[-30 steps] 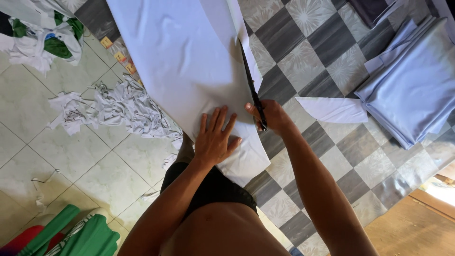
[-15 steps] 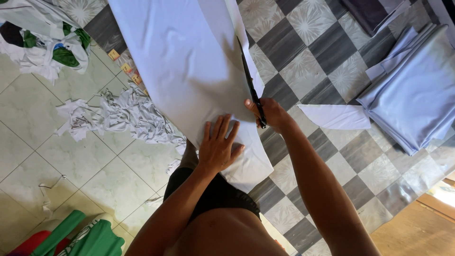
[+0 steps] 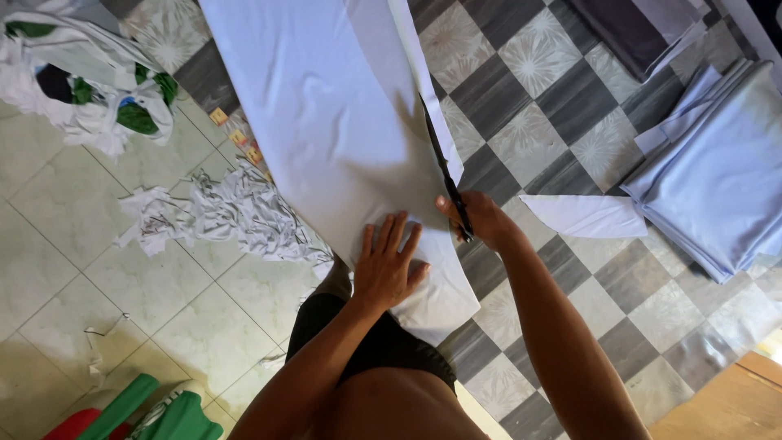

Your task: Cutting out garment pieces from a large sheet of fabric using scissors and folding the finished pieces.

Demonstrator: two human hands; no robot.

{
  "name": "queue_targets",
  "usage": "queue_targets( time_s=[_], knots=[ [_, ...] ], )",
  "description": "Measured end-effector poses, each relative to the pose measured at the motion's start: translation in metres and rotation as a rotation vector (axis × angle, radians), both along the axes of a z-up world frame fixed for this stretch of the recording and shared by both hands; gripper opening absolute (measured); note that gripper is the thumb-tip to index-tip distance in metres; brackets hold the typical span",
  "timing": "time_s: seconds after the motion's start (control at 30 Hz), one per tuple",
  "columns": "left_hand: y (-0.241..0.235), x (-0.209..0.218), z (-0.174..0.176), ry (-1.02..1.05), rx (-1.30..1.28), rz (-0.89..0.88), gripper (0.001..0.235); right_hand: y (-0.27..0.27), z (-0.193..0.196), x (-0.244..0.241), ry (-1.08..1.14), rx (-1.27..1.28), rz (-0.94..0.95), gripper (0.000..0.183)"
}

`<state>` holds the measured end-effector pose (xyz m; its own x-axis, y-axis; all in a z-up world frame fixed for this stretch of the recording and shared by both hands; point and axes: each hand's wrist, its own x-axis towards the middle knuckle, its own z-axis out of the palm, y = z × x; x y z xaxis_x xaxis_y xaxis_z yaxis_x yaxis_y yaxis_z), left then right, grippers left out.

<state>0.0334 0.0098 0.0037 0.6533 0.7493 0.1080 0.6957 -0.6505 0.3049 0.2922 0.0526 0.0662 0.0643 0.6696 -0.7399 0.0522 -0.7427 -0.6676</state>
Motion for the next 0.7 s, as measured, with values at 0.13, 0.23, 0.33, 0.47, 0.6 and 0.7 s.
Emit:
queue_targets(
  time_s=[0.13,0.23,0.33,0.47,0.6,0.7],
  knots=[
    [0.005,0.000,0.009,-0.010,-0.005,-0.003,0.087,-0.015,0.007,0.004,-0.001,-0.008,0.018,0.057],
    [0.024,-0.002,0.018,-0.052,-0.097,-0.044,0.080,-0.025,-0.004,0.007,-0.008,-0.024,-0.024,0.056],
    [0.092,0.000,0.010,-0.106,-0.041,-0.089,0.070,-0.024,-0.013,0.011,-0.039,-0.043,-0.032,0.053],
    [0.254,0.004,-0.030,-0.190,0.160,-0.047,0.055,-0.039,-0.045,0.013,-0.157,-0.096,0.041,0.052],
    [0.438,0.020,-0.025,-0.180,0.193,0.034,0.034,-0.050,-0.062,0.008,-0.272,-0.199,-0.015,0.056],
    [0.543,0.038,-0.016,-0.235,0.172,0.004,0.022,-0.052,-0.036,-0.007,-0.430,-0.327,0.118,0.053]
  ],
)
